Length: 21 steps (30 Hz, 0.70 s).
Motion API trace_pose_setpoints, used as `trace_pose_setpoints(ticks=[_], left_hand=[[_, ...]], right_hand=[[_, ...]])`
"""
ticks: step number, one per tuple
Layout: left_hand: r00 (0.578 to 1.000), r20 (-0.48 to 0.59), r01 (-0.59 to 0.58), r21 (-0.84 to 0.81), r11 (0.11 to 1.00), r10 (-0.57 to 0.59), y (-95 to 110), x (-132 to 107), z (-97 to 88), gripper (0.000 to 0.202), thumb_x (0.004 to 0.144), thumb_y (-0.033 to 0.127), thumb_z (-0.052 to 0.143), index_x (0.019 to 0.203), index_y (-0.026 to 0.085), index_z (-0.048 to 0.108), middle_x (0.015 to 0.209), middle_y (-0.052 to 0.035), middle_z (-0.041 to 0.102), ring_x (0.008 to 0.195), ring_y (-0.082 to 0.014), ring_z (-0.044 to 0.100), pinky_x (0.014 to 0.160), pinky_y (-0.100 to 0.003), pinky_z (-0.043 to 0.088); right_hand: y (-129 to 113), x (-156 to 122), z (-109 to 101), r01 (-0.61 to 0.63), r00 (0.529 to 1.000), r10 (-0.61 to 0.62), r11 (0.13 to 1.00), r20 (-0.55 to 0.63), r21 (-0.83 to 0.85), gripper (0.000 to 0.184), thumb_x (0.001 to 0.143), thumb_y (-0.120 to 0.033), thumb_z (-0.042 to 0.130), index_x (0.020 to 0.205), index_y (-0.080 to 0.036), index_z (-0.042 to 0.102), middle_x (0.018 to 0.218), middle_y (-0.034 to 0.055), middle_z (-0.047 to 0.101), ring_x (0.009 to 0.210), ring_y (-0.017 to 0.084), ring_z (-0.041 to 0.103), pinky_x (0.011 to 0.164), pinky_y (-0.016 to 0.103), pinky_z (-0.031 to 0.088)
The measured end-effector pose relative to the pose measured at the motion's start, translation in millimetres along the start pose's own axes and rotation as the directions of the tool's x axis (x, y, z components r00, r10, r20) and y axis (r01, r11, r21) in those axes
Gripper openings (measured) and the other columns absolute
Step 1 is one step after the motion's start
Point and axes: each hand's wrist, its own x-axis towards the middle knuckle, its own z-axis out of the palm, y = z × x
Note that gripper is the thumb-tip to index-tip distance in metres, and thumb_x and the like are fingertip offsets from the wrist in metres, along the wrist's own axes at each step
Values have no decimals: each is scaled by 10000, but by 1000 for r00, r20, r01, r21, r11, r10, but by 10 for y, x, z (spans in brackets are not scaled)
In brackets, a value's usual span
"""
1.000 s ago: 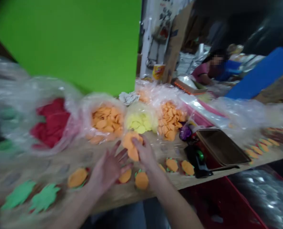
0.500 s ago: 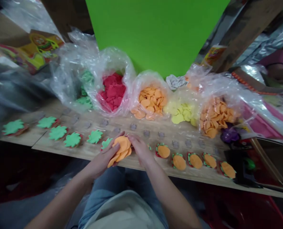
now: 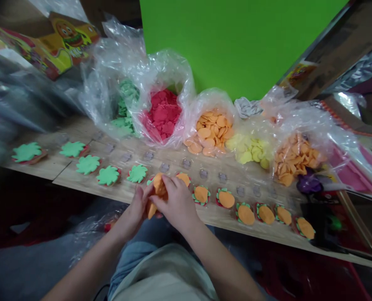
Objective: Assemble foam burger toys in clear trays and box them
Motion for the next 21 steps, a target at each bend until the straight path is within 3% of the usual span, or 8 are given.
trace_pose_setpoints(ticks=[3, 5, 7, 10, 13, 16, 18, 21], left_hand=[[993, -112, -4, 140, 990, 20, 55, -23, -17, 600, 797, 585, 400, 1302, 262, 412, 901, -52, 612, 629, -135, 536, 405, -179, 365], [989, -145, 2, 150, 989, 20, 110, -16, -17, 591, 780, 500, 512, 1318, 300, 371, 799, -9, 598, 546, -99, 497, 392, -157, 323], [990, -133, -33, 170, 985, 56, 144, 6, -23, 634, 731, 387, 623, 1310, 305, 378, 852, 0, 612, 612, -103, 535, 502, -172, 402], [967, -167, -136, 312, 940, 195, 117, 45, -57, 467, 663, 303, 690, 1110, 213, 589, 963, -38, 627, 843, -180, 567, 750, -249, 445], [877, -224, -249, 545, 800, 425, 30, 35, -111, 226, 661, 297, 684, 870, 209, 680, 929, -48, 628, 928, -218, 542, 865, -287, 403], [812, -203, -293, 669, 683, 547, -58, -57, -173, 185, 685, 283, 666, 864, 241, 687, 951, -49, 625, 961, -216, 539, 912, -287, 373], [829, -210, -263, 673, 691, 519, -109, -145, -218, 247, 705, 284, 650, 949, 248, 671, 1015, -51, 624, 990, -215, 541, 920, -287, 370], [897, -234, -188, 567, 802, 376, -176, -247, -273, 367, 705, 304, 656, 1063, 229, 625, 1128, -62, 597, 1056, -221, 522, 926, -289, 374]], right_hand=[[66, 44, 48, -149, 988, 157, 935, 2, 322, 297, 843, -340, 468, 1062, -185, 595, 938, 62, 604, 840, 186, 555, 714, 312, 457], [110, 54, 60, -275, 954, 293, 773, 62, 572, 288, 867, -372, 413, 945, -192, 623, 785, 32, 598, 687, 156, 550, 587, 275, 450], [139, 46, 60, -340, 924, 359, 610, 133, 716, 278, 848, -407, 445, 852, -194, 624, 694, 9, 570, 609, 138, 526, 521, 250, 430], [149, 17, 63, -361, 908, 382, 510, 171, 781, 237, 786, -419, 551, 773, -190, 613, 635, -11, 545, 569, 120, 509, 491, 226, 413], [143, -29, 105, -439, 851, 449, 323, 273, 838, 255, 737, -426, 609, 787, -177, 591, 631, -14, 555, 539, 107, 517, 462, 209, 400], [125, -125, 208, -511, 772, 500, 123, 392, 851, 296, 720, -450, 616, 800, -171, 561, 615, -20, 550, 499, 94, 504, 430, 195, 387], [93, -225, 292, -494, 770, 541, 171, 338, 853, 289, 747, -452, 582, 816, -172, 559, 633, -17, 554, 506, 96, 501, 432, 200, 399], [6, -381, 395, -420, 840, 530, 504, 114, 754, 233, 802, -399, 523, 873, -188, 590, 737, 13, 605, 604, 130, 547, 519, 246, 462]])
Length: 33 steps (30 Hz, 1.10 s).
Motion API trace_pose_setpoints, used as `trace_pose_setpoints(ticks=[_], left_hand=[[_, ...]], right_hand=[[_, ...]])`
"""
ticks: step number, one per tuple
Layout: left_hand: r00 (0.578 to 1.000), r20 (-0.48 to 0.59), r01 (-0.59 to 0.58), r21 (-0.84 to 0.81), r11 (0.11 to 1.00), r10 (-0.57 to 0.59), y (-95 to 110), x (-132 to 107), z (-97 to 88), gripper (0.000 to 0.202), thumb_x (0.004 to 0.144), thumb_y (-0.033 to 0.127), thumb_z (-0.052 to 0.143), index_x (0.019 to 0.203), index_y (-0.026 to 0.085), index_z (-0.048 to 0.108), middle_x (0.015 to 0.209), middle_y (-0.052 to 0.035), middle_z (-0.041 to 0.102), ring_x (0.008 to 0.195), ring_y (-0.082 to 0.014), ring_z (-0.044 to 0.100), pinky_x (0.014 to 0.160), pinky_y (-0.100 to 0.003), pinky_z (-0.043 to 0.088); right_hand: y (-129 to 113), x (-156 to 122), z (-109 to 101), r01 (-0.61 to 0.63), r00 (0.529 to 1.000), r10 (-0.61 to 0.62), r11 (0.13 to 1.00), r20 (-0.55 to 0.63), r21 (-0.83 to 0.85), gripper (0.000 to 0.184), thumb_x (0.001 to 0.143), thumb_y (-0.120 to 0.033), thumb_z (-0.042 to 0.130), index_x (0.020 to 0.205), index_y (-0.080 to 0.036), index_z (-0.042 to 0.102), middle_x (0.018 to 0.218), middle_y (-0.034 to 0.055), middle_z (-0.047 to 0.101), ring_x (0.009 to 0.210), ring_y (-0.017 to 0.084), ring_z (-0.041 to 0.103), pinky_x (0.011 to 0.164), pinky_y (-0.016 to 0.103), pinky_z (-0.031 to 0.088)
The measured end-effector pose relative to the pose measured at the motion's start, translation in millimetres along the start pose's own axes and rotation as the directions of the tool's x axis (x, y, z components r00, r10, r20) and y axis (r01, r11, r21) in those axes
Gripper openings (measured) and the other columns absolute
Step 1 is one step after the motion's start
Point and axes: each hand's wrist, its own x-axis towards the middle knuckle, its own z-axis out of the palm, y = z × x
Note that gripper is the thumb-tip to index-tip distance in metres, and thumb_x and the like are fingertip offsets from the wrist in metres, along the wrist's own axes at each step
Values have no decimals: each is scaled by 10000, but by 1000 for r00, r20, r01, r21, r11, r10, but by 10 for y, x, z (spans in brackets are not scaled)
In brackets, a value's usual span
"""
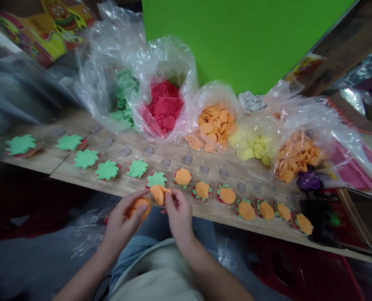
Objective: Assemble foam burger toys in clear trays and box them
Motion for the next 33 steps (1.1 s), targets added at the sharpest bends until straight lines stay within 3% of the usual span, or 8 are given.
trace_pose_setpoints(ticks=[5, 11, 14, 15, 17, 20, 22, 33], left_hand=[[942, 130, 336, -393, 856, -310, -13, 8, -23, 417, 680, 397, 668, 1023, 167, 614, 942, -66, 672, 853, -203, 613, 705, -253, 477], [882, 29, 432, -451, 781, -471, 22, 97, -241, 368, 717, 398, 631, 988, 151, 594, 760, -33, 678, 596, -143, 614, 516, -212, 461], [857, 1, 460, -451, 765, -515, -34, 134, -437, 374, 730, 447, 598, 959, 151, 590, 696, -23, 660, 476, -108, 568, 415, -183, 406], [853, -3, 470, -432, 770, -522, -53, 143, -498, 380, 728, 463, 591, 941, 147, 592, 674, -21, 653, 438, -97, 545, 386, -176, 380], [855, -14, 473, -394, 788, -519, -75, 153, -592, 396, 711, 474, 605, 923, 140, 592, 657, -21, 648, 415, -93, 529, 373, -178, 373], [870, -22, 454, -355, 817, -493, -62, 147, -638, 405, 678, 461, 645, 912, 135, 593, 649, -20, 646, 431, -96, 538, 396, -180, 396], [873, -24, 449, -351, 822, -488, -35, 136, -616, 384, 675, 454, 652, 876, 131, 600, 616, -12, 635, 416, -85, 519, 393, -171, 390], [865, 16, 464, -406, 787, -502, -21, 138, -527, 380, 626, 422, 705, 883, 149, 645, 757, -36, 691, 607, -131, 620, 535, -187, 462]], right_hand=[[-26, -94, 106, 321, 946, -278, 880, 168, -350, 212, 812, -301, 507, 971, -232, 629, 960, 48, 635, 876, 193, 576, 784, 331, 467], [-158, 330, 84, -68, 988, 59, 996, 143, 57, 255, 778, -408, 539, 875, -178, 589, 760, 28, 622, 622, 159, 596, 497, 264, 489], [-156, 553, 45, 95, 995, -96, 992, -5, -87, 279, 822, -410, 481, 940, -177, 579, 808, 40, 627, 673, 167, 608, 576, 296, 506], [-135, 595, 33, 225, 973, -232, 943, 0, -243, 270, 845, -383, 455, 980, -186, 582, 869, 50, 635, 750, 177, 610, 658, 321, 510], [-60, 617, 11, 504, 855, -476, 668, 205, -548, 244, 873, -289, 434, 1042, -206, 589, 1000, 64, 632, 928, 189, 572, 840, 362, 461], [104, 532, -16, 704, 669, -493, 184, 555, -686, 270, 874, -183, 443, 1104, -200, 582, 1101, 80, 609, 1108, 222, 470, 949, 402, 381], [196, 460, -37, 699, 642, -467, 30, 608, -714, 299, 871, -163, 450, 1146, -198, 561, 1150, 89, 584, 1172, 254, 410, 936, 434, 381], [140, 673, -113, 722, 593, -506, -9, 626, -692, 344, 885, -166, 407, 1209, -189, 522, 1165, 92, 579, 1134, 227, 451, 942, 415, 395]])
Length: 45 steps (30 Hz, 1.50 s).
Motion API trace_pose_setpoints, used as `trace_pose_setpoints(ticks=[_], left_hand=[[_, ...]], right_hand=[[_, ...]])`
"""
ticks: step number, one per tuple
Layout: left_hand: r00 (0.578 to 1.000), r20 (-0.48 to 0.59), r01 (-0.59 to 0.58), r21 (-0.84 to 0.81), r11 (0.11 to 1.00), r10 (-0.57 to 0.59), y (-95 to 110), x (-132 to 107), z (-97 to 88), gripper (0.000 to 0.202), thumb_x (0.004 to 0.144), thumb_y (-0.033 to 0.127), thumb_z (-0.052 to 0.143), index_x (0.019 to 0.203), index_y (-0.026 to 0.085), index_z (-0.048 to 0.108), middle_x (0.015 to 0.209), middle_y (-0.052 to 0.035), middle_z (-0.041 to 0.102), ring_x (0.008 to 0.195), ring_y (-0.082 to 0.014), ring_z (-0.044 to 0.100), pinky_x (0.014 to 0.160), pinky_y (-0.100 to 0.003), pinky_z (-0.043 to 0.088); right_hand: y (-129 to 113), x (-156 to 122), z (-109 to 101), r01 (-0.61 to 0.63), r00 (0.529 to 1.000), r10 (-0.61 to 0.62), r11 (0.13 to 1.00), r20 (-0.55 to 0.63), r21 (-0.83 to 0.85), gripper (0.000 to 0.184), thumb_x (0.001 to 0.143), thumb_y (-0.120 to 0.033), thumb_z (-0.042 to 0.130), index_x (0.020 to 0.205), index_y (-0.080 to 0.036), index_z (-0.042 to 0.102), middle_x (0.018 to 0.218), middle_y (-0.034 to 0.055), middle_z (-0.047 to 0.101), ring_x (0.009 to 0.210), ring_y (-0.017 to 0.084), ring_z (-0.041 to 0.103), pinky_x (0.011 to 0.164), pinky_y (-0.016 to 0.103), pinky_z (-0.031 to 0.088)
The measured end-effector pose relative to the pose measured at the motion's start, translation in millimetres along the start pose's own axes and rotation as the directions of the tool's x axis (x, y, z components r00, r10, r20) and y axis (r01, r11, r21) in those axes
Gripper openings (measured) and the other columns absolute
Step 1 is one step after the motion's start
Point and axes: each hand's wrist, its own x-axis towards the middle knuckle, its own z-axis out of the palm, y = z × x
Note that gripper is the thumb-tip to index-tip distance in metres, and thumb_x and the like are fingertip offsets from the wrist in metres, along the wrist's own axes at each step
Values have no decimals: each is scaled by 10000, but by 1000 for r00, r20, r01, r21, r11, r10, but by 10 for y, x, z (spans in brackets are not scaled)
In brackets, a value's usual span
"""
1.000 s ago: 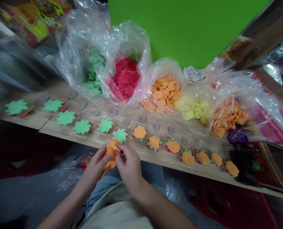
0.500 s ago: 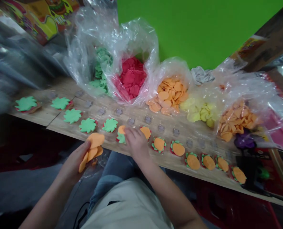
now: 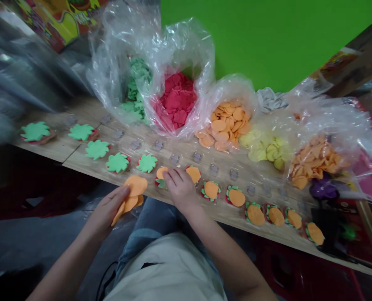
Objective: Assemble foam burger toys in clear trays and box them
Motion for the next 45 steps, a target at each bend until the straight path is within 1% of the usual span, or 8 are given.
trace_pose_setpoints(ticks=[8, 11, 14, 18, 21, 28, 37, 45], left_hand=[[998, 21, 66, -20, 998, -66, 45, -42, 26, 278, 647, 348, 703, 834, 149, 647, 708, -32, 677, 556, -122, 594, 478, -179, 436], [990, 111, 92, -20, 996, -89, 63, -44, 93, 266, 662, 345, 694, 831, 144, 650, 682, -32, 662, 562, -121, 586, 496, -182, 438], [979, 203, 28, 14, 1000, -30, 73, -10, 119, 322, 665, 363, 691, 891, 138, 650, 693, -32, 646, 597, -123, 576, 526, -184, 436], [988, 148, -52, 64, 997, 42, 120, 38, 5, 391, 682, 381, 672, 990, 143, 628, 717, -26, 618, 593, -103, 544, 510, -167, 413], [994, 100, -54, 67, 996, 48, 158, 60, -130, 419, 701, 406, 646, 1045, 170, 606, 767, -23, 617, 638, -112, 559, 517, -165, 419], [991, 104, -89, -11, 996, 90, 206, 119, -204, 416, 730, 323, 634, 1110, 181, 543, 814, -23, 624, 623, -103, 584, 522, -155, 450], [989, 128, 128, -420, 899, -81, 199, 243, -302, 294, 776, 165, 580, 1066, 185, 537, 1037, -84, 610, 886, -176, 640, 582, -155, 531], [996, 44, 93, -470, 878, -82, 299, 41, -257, 229, 768, 155, 601, 987, 196, 551, 1031, -62, 622, 858, -171, 651, 656, -211, 552]], right_hand=[[-234, -183, -133, -186, 978, 207, 937, -40, 295, 394, 820, -152, 442, 1204, -196, 519, 1243, 88, 518, 1216, 252, 377, 1002, 469, 311], [-374, -35, -189, -466, 851, 496, 568, 169, 679, 299, 844, -280, 449, 1108, -213, 573, 1066, 74, 608, 950, 207, 564, 794, 367, 475], [-439, 229, -168, -605, 738, 452, 117, 501, 787, 245, 765, -370, 563, 919, -187, 616, 838, 28, 637, 714, 151, 587, 599, 263, 483], [-340, 661, -100, -509, 697, 573, -30, 432, 860, 242, 696, -358, 623, 839, -173, 560, 709, -21, 592, 565, 89, 531, 507, 205, 435], [-243, 911, 31, -541, 731, 525, 56, 436, 839, 261, 713, -326, 598, 919, -181, 532, 658, -37, 576, 516, 88, 515, 460, 199, 398], [-160, 965, 364, -385, 921, 360, 777, 150, 498, 142, 800, -230, 519, 919, -201, 590, 808, 9, 639, 732, 149, 575, 673, 279, 434], [-272, 801, 213, 153, 980, -149, 988, 134, -24, 200, 880, -182, 435, 1020, -171, 577, 1012, 87, 616, 979, 211, 499, 839, 350, 390], [-495, 482, 112, 8, 999, -18, 977, 44, 212, 351, 876, -130, 385, 1206, -165, 501, 1242, 113, 512, 1207, 252, 369, 985, 464, 296]])
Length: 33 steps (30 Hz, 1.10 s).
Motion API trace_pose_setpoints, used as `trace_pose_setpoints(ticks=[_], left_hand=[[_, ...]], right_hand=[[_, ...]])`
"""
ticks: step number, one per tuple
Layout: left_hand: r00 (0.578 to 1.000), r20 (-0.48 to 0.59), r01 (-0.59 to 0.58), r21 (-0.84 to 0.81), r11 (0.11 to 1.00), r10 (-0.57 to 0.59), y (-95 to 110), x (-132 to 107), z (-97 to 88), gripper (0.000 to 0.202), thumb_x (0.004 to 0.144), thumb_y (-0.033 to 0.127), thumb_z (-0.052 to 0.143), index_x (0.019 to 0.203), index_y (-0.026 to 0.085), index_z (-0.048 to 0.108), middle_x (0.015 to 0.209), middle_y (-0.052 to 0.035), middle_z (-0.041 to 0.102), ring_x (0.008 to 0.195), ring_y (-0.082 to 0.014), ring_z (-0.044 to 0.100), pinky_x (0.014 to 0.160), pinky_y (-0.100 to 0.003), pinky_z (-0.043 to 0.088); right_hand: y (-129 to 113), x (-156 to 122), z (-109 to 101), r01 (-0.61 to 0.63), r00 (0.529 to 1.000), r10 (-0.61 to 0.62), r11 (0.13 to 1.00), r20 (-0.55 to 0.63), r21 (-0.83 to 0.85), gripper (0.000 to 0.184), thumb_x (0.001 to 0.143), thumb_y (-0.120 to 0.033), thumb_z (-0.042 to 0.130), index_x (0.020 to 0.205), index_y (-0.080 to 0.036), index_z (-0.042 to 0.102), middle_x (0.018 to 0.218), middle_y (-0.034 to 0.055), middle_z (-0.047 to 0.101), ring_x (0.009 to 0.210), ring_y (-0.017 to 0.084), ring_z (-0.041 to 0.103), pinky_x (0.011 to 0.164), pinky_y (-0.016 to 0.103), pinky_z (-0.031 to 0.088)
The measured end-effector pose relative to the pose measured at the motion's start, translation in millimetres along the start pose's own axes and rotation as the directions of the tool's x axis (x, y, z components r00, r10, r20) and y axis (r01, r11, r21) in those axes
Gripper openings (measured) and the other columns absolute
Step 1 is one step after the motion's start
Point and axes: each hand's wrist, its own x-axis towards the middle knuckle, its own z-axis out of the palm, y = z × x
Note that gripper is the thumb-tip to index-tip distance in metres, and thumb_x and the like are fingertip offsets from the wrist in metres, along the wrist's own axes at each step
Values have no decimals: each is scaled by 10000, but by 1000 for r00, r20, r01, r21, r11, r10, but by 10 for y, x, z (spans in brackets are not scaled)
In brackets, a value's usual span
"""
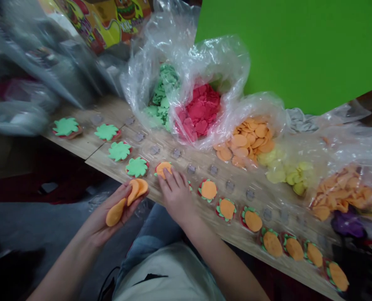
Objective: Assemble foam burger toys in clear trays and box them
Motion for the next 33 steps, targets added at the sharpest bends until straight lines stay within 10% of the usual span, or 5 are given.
trace_pose_setpoints(ticks=[7, 15, 21, 28, 33], left_hand=[[932, 71, -360, 281, 889, 355, -100, 94, 9, 366, 709, 280, 673, 1048, 184, 573, 960, -45, 641, 773, -114, 619, 654, -168, 502], [959, 101, -281, 219, 934, 265, -163, -1, -30, 392, 778, 468, 537, 1047, 184, 556, 798, -24, 607, 559, -82, 551, 443, -164, 454], [947, -119, -275, 182, 944, 299, -30, 92, -226, 332, 709, 283, 668, 1015, 181, 590, 841, -30, 639, 570, -67, 594, 426, -113, 451], [980, 26, -200, 160, 967, 198, 191, 66, -271, 475, 786, 536, 476, 1085, 176, 556, 988, -94, 646, 645, -132, 641, 340, -130, 404], [934, -83, -328, 189, 926, 348, 210, 75, -309, 334, 738, 363, 626, 989, 159, 541, 733, -18, 651, 425, -50, 527, 360, -119, 394]], right_hand=[[-314, 188, 16, -560, 805, 433, 332, 405, 759, 278, 838, -378, 470, 962, -171, 609, 816, 35, 628, 710, 162, 588, 538, 262, 506], [-579, 243, 58, -219, 970, 241, 796, 35, 564, 214, 838, -294, 490, 965, -209, 640, 954, 57, 631, 925, 180, 553, 870, 350, 435], [-372, 635, 206, -474, 733, 596, 103, 328, 874, 282, 767, -428, 545, 850, -161, 582, 765, 14, 617, 613, 125, 573, 461, 215, 473], [-474, 824, 264, -447, 850, 376, 144, 369, 883, 244, 742, -391, 600, 845, -171, 624, 761, 6, 617, 661, 122, 572, 521, 215, 498], [-491, 758, 318, -445, 752, 477, -141, 454, 884, 271, 745, -417, 599, 887, -186, 592, 846, 25, 634, 735, 146, 594, 562, 243, 499]])
